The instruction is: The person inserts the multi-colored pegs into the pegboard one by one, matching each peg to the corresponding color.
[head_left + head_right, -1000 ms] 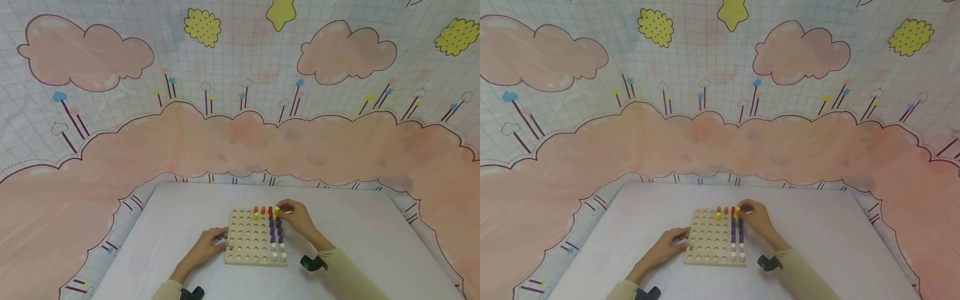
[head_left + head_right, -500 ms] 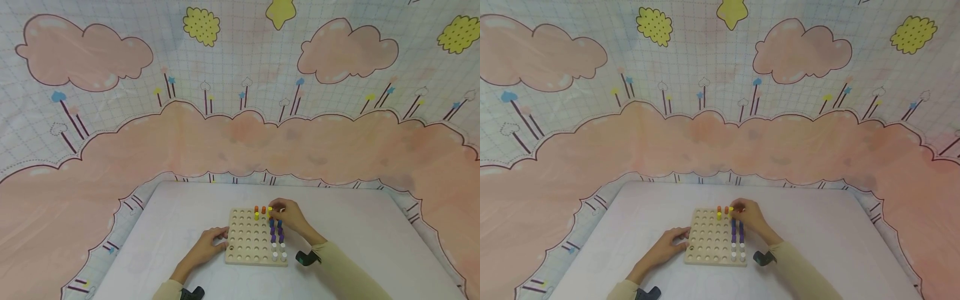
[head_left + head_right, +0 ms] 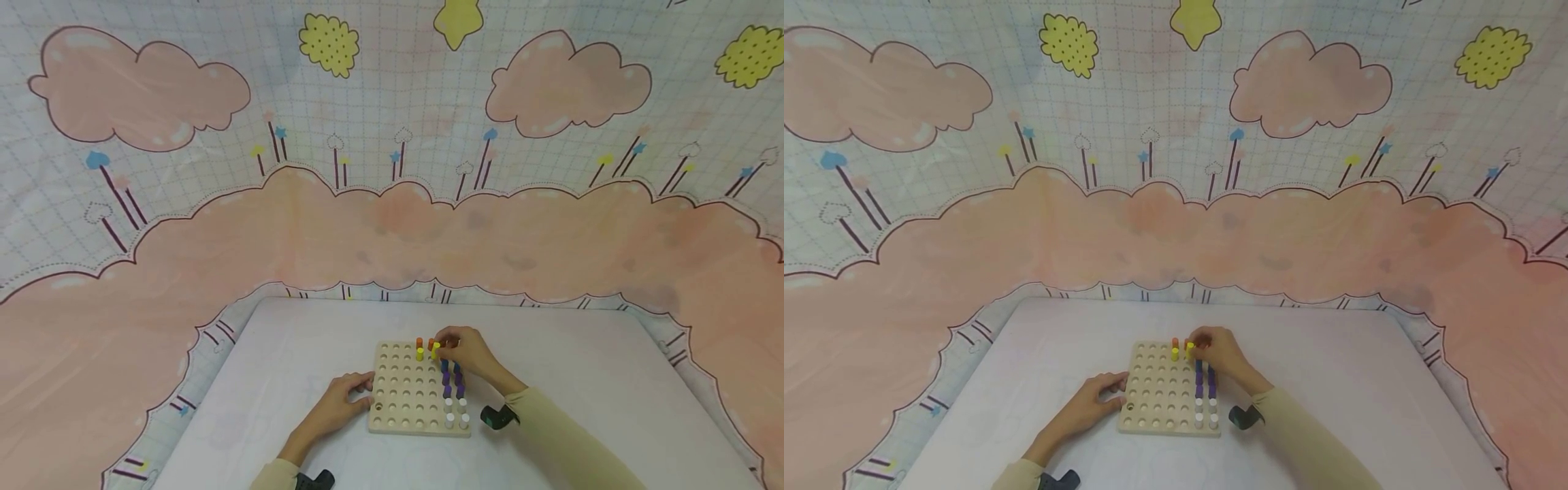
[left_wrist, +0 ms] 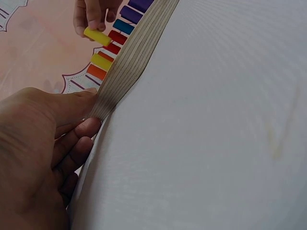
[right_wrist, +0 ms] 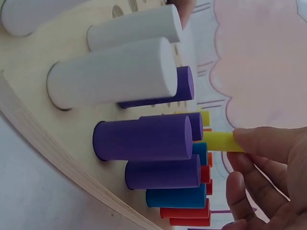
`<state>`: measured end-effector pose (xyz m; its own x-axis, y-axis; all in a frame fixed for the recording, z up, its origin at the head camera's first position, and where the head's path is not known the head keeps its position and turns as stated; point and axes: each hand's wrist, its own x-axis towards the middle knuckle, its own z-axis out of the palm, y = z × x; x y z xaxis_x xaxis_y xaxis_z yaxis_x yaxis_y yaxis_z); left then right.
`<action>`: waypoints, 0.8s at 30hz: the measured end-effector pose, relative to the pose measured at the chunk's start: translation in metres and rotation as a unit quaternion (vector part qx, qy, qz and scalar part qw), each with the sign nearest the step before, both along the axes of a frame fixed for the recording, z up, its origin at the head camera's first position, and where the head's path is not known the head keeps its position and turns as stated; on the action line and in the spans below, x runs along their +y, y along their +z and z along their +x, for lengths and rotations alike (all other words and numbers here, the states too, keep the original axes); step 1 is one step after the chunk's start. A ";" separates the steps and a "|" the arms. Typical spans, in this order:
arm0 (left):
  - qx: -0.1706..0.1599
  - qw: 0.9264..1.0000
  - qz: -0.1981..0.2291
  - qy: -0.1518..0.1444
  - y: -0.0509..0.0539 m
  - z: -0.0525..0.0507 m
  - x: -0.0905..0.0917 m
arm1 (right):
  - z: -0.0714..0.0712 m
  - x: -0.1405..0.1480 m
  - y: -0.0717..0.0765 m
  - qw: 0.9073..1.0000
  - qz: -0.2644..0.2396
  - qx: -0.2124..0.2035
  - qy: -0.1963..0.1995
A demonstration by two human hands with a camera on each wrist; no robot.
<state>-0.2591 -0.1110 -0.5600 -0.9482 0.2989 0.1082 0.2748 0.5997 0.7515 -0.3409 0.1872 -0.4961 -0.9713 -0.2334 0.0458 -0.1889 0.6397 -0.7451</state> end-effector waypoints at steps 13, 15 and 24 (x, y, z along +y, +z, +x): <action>-0.012 1.000 -0.002 0.001 -0.001 0.002 -0.001 | -0.006 -0.004 -0.008 0.999 0.033 0.006 0.031; -0.013 1.000 0.000 0.001 0.000 0.003 -0.001 | -0.006 -0.004 -0.009 0.999 0.037 0.011 0.036; 0.005 1.000 -0.005 -0.003 -0.001 0.003 -0.002 | -0.009 -0.007 -0.012 0.998 0.041 0.012 0.035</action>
